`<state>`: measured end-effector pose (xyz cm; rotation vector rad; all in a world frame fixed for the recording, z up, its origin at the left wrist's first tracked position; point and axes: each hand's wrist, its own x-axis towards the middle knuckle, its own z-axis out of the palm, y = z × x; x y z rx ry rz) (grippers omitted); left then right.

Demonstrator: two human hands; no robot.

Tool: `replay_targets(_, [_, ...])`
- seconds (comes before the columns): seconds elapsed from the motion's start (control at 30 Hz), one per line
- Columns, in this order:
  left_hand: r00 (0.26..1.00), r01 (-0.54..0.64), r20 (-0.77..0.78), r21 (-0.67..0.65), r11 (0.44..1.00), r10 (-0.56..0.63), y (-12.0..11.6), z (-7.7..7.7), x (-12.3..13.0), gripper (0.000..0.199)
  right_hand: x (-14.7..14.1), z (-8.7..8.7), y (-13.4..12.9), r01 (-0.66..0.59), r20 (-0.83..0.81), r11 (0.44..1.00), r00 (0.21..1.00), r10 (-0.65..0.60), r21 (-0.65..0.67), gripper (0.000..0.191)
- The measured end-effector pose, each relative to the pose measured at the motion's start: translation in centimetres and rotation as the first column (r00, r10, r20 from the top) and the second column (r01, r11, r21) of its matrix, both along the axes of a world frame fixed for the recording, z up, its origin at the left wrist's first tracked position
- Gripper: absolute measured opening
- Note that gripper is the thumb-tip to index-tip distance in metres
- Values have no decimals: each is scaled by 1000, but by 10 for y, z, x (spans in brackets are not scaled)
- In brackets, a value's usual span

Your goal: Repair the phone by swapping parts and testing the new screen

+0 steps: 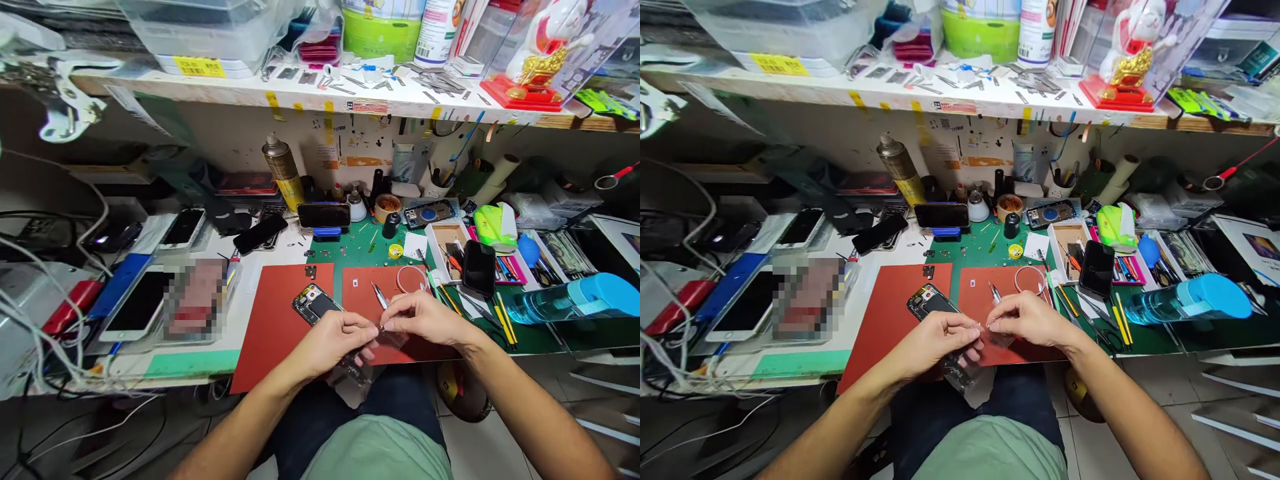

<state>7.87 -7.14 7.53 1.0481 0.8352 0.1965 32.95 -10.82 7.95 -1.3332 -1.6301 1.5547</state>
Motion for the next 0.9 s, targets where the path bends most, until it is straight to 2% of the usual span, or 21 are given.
replay_targets(0.2, [1000,-7,-7,28,1000,8,-4,-4,-21,63,-1,-15,-10,109,-34,992,994,-107,60,38])
replay_targets(0.47, [1000,-1,-11,109,994,2,-7,-7,-19,58,-21,-21,-15,153,-109,984,981,-163,-96,33])
replay_targets(0.67, [998,-37,-39,60,998,40,-8,-12,-21,61,-23,-25,-21,233,-136,964,959,-250,-131,30])
replay_targets(0.8, [996,-76,-52,42,996,78,-9,-16,-24,71,-20,-30,-28,325,-166,936,924,-344,-135,27])
replay_targets(0.9, [993,-114,-37,31,993,115,-10,-15,-25,77,-20,-34,-36,424,-207,891,868,-451,-163,28])
